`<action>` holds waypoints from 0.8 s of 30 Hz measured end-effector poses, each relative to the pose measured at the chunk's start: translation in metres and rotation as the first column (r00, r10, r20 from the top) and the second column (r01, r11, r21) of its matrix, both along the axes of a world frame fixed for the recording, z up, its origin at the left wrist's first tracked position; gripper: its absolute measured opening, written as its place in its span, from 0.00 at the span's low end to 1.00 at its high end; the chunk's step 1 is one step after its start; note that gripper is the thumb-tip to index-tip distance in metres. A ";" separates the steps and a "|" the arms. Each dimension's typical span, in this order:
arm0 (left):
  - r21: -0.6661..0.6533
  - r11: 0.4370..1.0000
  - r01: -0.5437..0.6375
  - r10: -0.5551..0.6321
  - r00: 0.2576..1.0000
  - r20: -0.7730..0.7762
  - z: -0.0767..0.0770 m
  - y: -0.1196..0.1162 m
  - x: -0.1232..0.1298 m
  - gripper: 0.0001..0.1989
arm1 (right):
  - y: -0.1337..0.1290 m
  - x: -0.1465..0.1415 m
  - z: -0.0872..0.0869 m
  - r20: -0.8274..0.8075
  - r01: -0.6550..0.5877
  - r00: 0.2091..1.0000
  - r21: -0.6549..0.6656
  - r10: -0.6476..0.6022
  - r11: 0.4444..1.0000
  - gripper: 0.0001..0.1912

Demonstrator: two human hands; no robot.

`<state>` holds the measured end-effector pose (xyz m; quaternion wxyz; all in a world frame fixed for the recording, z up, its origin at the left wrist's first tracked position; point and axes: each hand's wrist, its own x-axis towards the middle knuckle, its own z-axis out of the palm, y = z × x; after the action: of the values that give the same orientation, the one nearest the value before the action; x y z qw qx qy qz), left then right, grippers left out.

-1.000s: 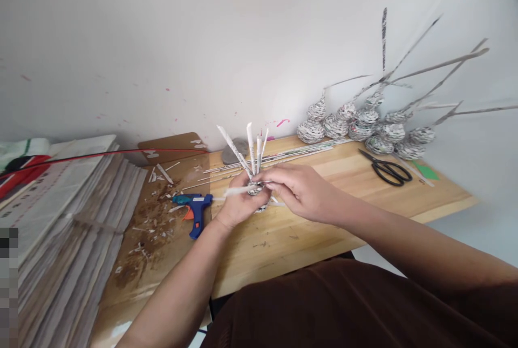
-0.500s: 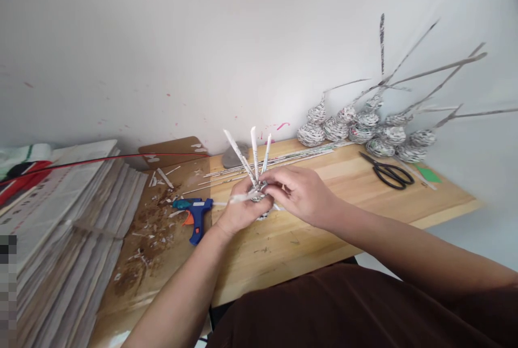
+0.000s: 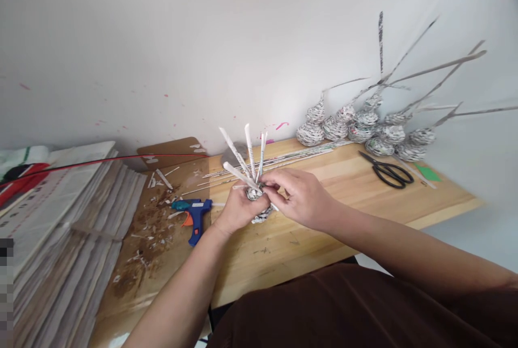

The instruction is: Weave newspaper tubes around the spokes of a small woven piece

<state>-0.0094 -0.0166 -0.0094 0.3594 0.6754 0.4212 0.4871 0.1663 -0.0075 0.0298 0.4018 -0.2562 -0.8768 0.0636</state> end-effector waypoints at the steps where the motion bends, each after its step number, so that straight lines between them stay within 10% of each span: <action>1: 0.000 1.000 0.004 -0.004 1.000 -0.004 0.000 0.000 0.000 0.04 | 0.000 0.000 0.000 -0.004 -0.003 1.000 0.004 0.003 1.000 0.09; 13: -0.047 0.993 0.109 -0.106 0.993 0.060 0.002 0.001 0.002 0.10 | -0.003 0.004 0.017 0.476 -0.061 0.879 0.079 0.016 0.995 0.08; 18: -0.069 0.996 0.059 -0.060 0.998 -0.010 0.004 0.000 -0.001 0.06 | 0.002 0.012 0.024 0.271 -0.121 0.947 -0.200 0.173 0.972 0.09; 24: -0.137 0.986 0.091 -0.095 0.995 -0.022 0.008 -0.001 -0.003 0.10 | 0.011 0.019 0.016 0.132 -0.198 0.966 -0.183 0.224 0.963 0.09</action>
<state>-0.0127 -0.0174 -0.0016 0.4206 0.6754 0.4264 0.4303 0.1856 0.0030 0.0456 0.3018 -0.1981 -0.9187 0.1605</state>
